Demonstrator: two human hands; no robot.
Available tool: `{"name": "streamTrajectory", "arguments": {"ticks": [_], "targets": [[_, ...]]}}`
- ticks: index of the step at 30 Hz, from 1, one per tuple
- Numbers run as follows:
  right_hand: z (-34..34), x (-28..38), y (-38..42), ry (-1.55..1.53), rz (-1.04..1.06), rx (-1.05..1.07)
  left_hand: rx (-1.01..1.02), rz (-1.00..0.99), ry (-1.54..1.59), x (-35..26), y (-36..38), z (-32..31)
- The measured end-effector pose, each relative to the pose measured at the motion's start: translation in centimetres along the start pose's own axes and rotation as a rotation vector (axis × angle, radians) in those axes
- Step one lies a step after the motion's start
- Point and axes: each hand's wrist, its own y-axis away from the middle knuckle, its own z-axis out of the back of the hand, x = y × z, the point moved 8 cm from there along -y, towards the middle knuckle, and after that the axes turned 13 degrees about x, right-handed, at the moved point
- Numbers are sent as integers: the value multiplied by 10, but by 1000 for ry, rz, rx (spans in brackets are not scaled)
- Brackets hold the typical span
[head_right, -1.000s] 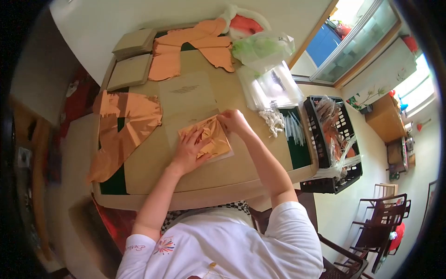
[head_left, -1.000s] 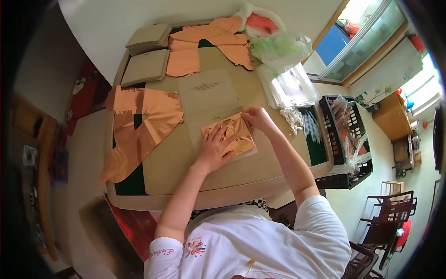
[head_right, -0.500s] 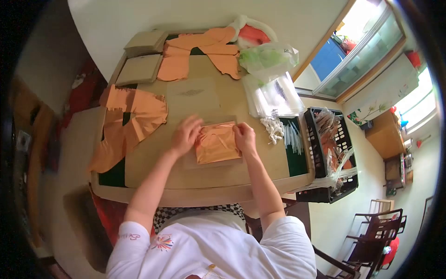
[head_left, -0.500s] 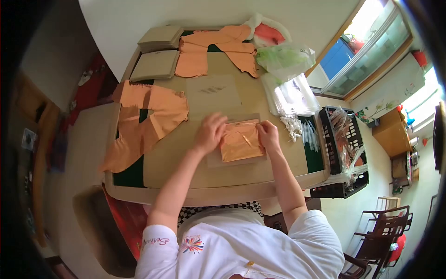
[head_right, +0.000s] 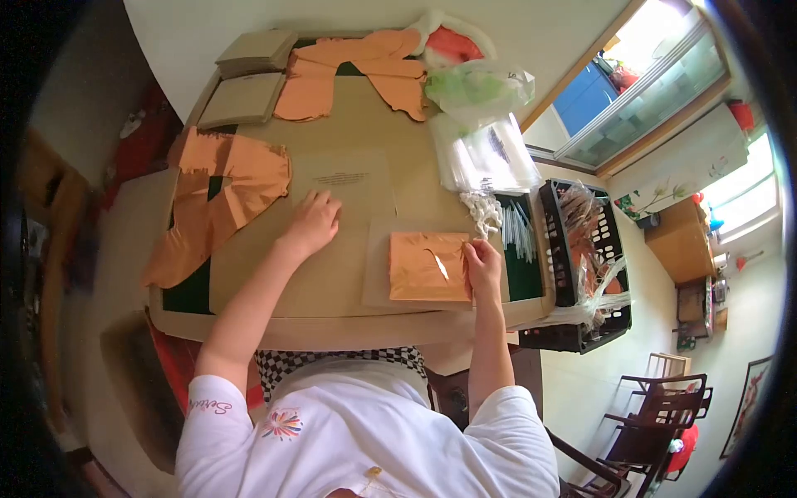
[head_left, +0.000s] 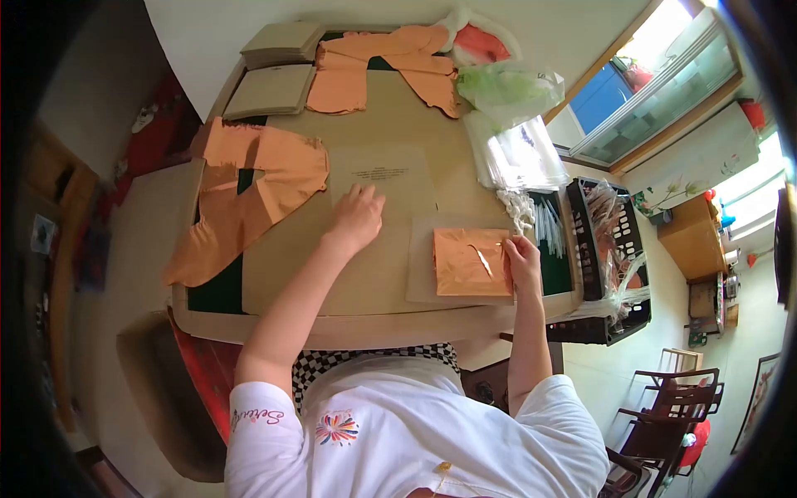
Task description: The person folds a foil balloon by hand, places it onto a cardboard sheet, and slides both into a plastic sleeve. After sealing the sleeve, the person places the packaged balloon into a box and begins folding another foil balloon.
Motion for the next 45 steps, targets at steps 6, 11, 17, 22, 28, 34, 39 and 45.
{"name": "streamTrajectory", "arguments": {"ticks": [6,11,17,22,28,34,39,45], "targets": [[8,-7,-10,74,151,-69,63,-43,-44,-8,-1,4],[11,-8,2,46,105,-66,108,-82,-78,-14,9,5],[-14,2,7,33,44,-56,-19,-34,-103,-3,-6,-6],[-73,16,1,39,69,28,-135,-61,99,-10,-3,2],[-106,17,-9,142,65,113,-189,-80,180,-13,5,3],[-109,41,-9,179,-21,104,-242,-182,138,-26,21,3],[-107,31,-30,229,81,96,-300,-158,166,-10,23,-3],[-109,35,-25,198,4,99,-181,-97,221,-1,35,3]]}}
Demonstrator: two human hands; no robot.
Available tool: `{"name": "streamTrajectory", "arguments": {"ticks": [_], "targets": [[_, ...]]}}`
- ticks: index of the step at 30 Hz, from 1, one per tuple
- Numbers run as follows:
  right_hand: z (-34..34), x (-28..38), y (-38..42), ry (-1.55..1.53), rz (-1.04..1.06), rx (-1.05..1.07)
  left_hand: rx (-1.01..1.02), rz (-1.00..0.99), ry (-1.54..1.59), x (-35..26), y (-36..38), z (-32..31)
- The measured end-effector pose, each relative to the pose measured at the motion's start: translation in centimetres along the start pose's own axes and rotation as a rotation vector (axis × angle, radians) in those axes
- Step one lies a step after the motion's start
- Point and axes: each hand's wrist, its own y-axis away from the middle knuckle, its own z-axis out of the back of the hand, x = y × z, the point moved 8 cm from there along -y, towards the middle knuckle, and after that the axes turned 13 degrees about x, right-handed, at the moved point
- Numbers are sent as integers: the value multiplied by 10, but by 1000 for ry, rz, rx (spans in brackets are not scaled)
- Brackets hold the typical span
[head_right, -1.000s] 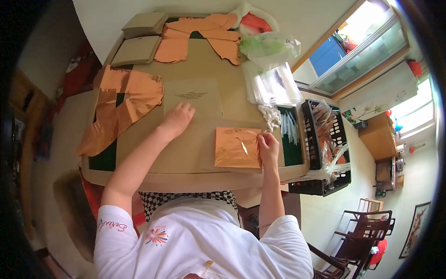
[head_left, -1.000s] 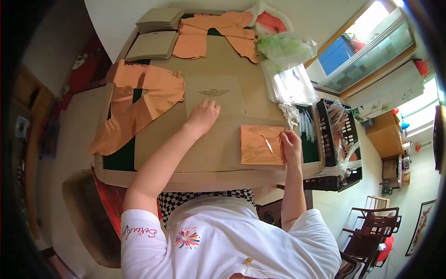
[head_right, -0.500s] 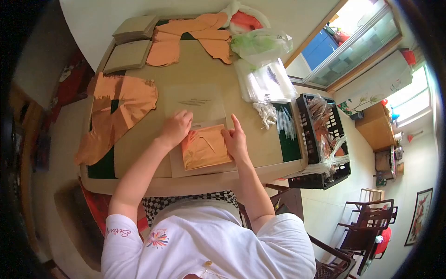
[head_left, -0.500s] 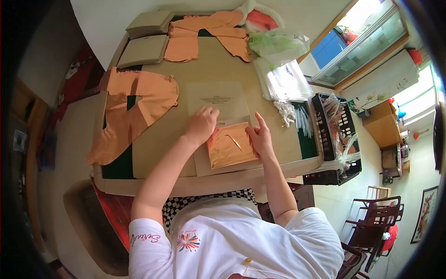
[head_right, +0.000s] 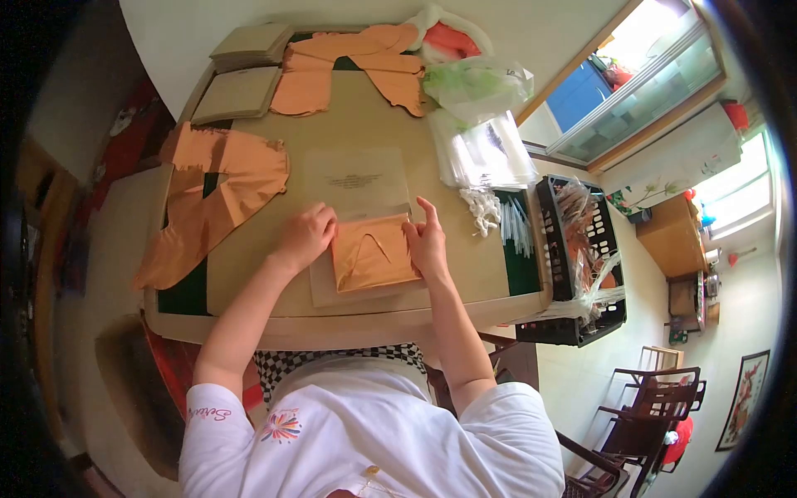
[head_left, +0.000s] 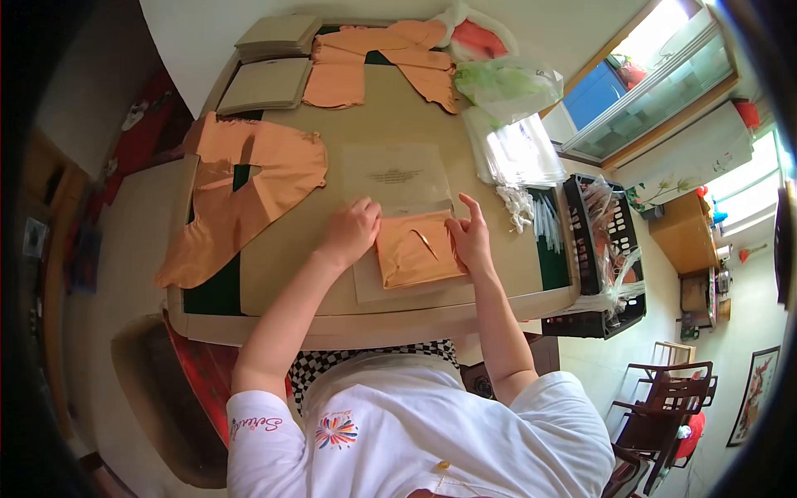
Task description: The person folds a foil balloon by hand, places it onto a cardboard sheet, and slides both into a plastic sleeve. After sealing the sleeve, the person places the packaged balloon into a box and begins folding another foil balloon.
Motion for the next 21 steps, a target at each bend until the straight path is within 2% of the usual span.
{"name": "streamTrajectory", "arguments": {"ticks": [1,4,6,9,12,15,21], "targets": [[-1,1,-1,13,6,4,49,23,54,-1,2,-2],[0,3,-1,105,65,-26,10,-9,41,2,7,-8],[0,10,-1,242,178,-100,-62,-11,67,5,8,-5],[0,41,31,517,494,-148,-140,10,99,6,10,4],[-42,55,63,776,822,185,-236,53,146,9,25,15],[-69,62,55,875,847,302,-261,64,79,8,49,16],[-89,49,24,970,886,378,-190,14,-85,-13,75,1]]}}
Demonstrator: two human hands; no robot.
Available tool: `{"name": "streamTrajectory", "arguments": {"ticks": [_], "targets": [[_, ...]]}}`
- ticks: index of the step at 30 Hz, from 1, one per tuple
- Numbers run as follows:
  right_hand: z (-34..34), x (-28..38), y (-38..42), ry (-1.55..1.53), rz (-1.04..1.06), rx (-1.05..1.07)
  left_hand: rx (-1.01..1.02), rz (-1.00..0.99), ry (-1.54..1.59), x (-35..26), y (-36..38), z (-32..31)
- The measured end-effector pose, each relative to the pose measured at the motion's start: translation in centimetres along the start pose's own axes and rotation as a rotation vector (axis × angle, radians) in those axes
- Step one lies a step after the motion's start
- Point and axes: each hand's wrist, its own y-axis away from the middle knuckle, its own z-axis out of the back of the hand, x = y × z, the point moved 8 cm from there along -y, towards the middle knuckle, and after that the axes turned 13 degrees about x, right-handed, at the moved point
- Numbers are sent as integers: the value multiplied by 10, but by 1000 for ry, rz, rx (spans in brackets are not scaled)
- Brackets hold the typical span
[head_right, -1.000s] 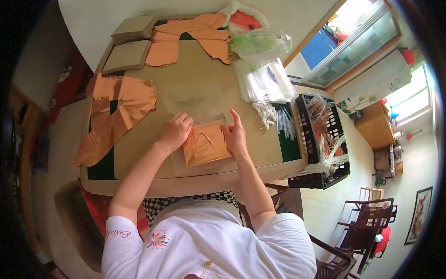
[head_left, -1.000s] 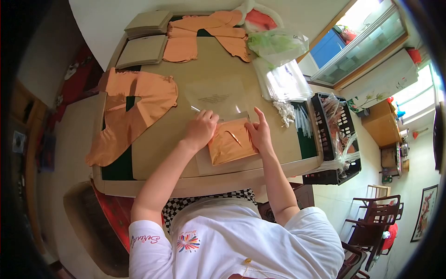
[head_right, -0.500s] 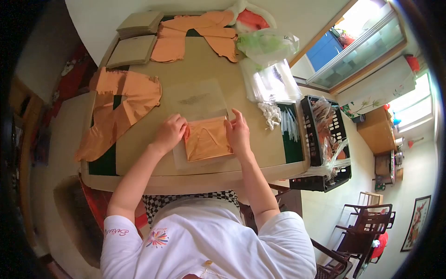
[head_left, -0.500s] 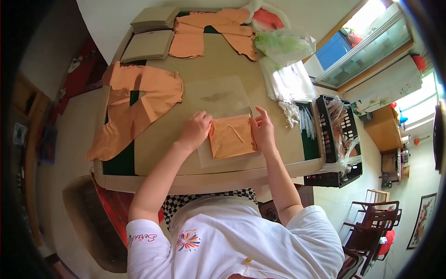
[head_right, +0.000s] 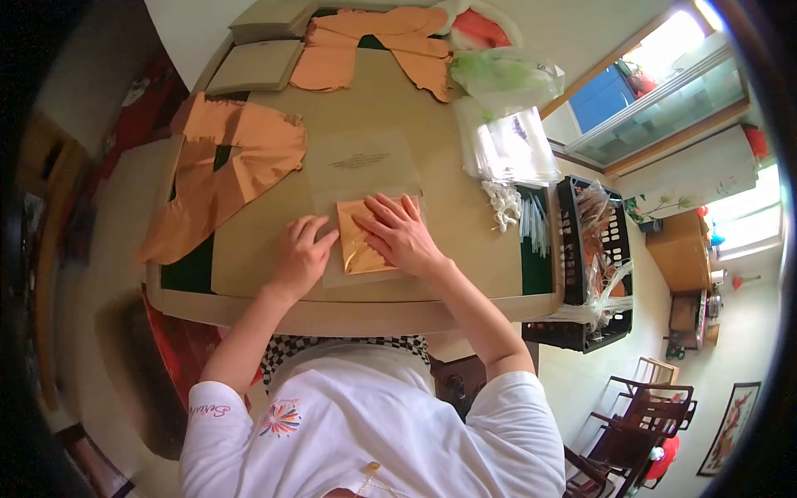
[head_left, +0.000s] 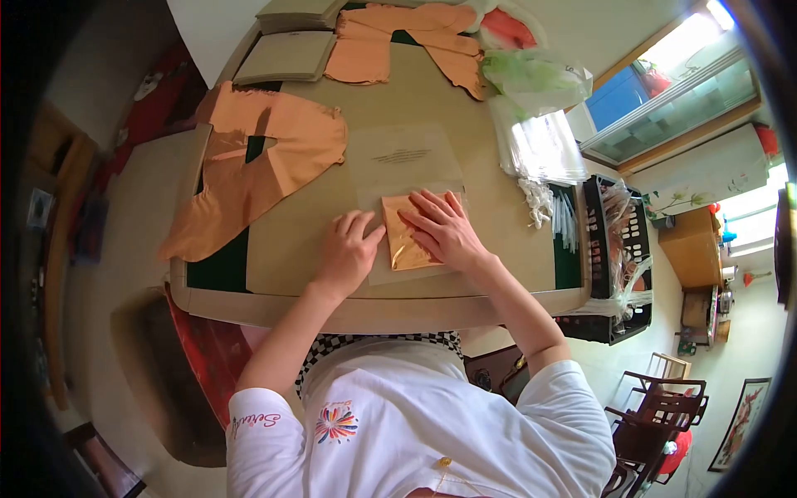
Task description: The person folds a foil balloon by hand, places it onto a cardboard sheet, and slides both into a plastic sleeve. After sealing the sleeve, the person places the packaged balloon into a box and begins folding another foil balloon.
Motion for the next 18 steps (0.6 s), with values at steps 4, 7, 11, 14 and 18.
{"name": "streamTrajectory", "arguments": {"ticks": [4,7,11,14,18], "targets": [[3,5,-2,30,5,6,41,-6,9,-2,3,-4],[3,8,-4,42,-6,40,63,-21,-3,-2,4,-4],[2,11,-6,60,-10,50,78,-32,-41,0,5,-3],[1,9,-5,71,-15,26,67,-25,-24,5,6,-1],[-3,6,-5,45,-44,61,35,-28,-33,6,-3,8]]}}
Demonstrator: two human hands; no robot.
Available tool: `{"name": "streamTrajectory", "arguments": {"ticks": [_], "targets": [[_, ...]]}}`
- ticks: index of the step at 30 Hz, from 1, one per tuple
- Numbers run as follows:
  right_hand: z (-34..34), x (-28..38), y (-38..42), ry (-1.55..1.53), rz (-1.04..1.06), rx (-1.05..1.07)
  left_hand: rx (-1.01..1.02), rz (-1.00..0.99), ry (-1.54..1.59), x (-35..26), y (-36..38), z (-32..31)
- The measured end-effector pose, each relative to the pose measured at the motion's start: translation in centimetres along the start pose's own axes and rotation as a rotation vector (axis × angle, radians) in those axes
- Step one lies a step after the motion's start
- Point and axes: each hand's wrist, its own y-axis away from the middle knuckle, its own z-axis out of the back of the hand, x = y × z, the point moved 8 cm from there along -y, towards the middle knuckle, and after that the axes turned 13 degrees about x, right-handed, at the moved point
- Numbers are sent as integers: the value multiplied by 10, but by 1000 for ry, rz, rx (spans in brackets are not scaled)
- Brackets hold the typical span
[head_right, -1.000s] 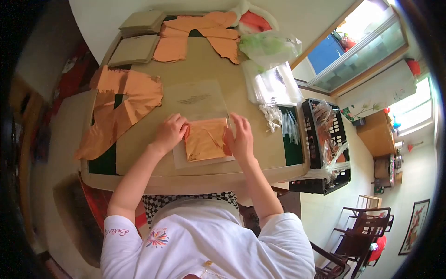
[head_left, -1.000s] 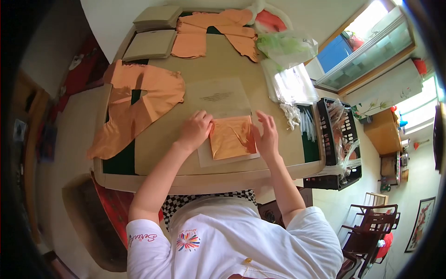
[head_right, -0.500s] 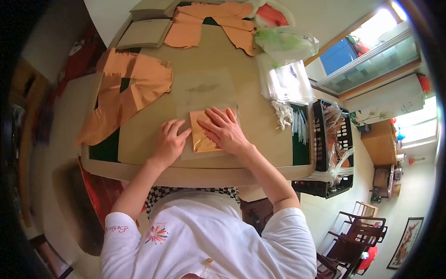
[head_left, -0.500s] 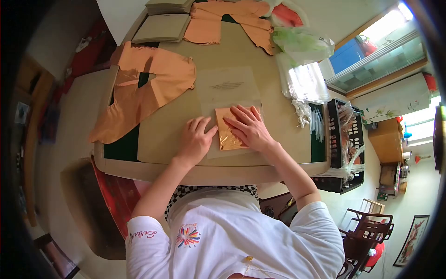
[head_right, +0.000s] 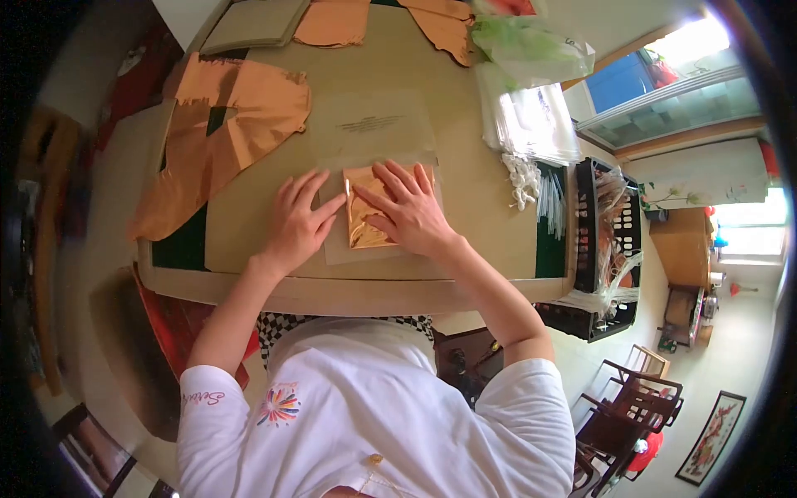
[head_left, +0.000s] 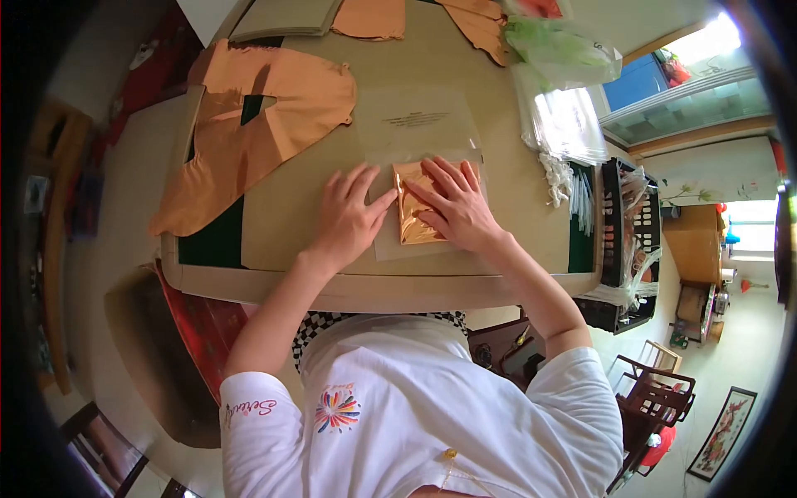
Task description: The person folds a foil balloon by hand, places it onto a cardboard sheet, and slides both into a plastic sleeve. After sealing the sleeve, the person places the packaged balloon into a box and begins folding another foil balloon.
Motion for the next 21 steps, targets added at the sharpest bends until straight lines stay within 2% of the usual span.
{"name": "streamTrajectory", "arguments": {"ticks": [3,6,9,15,21], "targets": [[-1,-1,-1,-13,-10,27,29,-12,19,2,-13,0],[-6,-4,0,4,-8,33,2,-275,-83,-22,-26,15],[-6,-3,-1,2,10,56,182,-336,-122,-22,-30,-8],[9,2,6,-145,137,137,107,-310,-2,-12,-30,-8],[6,3,8,-165,181,175,89,-268,60,-8,-32,-5]]}}
